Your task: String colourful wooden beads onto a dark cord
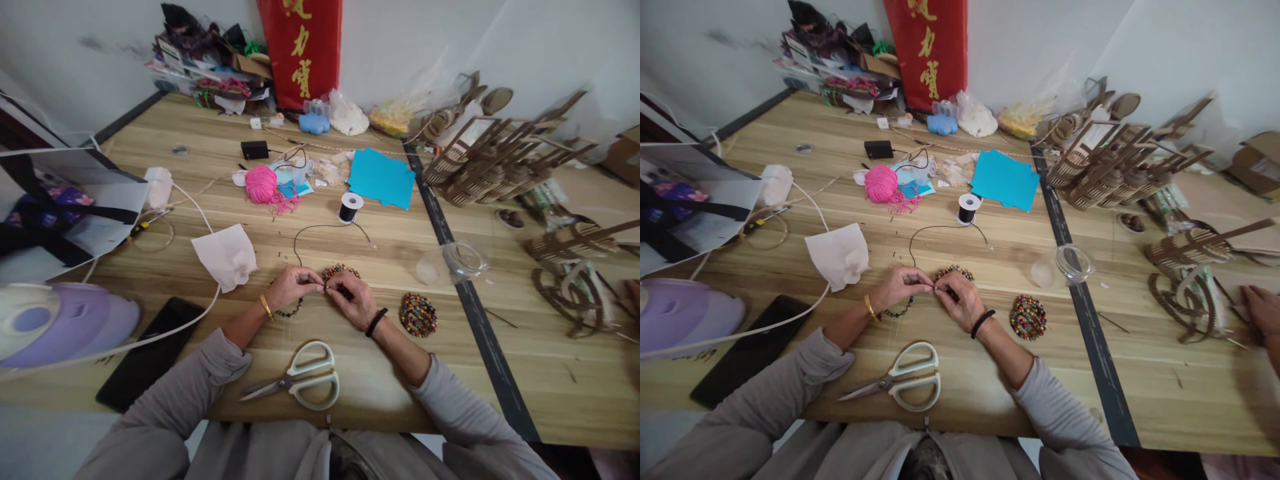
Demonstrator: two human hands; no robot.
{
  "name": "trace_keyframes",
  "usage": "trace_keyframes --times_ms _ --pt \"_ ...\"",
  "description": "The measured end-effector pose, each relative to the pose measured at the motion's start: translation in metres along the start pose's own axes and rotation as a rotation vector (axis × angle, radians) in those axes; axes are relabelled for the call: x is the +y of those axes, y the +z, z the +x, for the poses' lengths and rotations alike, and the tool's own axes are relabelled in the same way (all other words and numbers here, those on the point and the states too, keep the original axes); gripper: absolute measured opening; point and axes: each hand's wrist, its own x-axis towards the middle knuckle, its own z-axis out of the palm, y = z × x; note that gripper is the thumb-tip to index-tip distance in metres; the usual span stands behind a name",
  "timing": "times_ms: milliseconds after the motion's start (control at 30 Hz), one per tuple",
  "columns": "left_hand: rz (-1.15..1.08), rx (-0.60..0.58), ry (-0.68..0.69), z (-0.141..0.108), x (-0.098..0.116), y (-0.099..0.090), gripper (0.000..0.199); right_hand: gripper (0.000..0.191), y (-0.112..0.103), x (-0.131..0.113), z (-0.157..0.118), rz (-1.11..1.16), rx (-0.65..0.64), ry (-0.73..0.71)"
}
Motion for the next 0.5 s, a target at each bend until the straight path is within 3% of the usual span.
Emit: trace_keyframes --times_ms 500 --pt "0.022 -0.063 -0.011 -0.001 -0.0025 -0.0006 0.024 0.006 -0.0007 0.0 0.0001 0.002 0.004 -0.004"
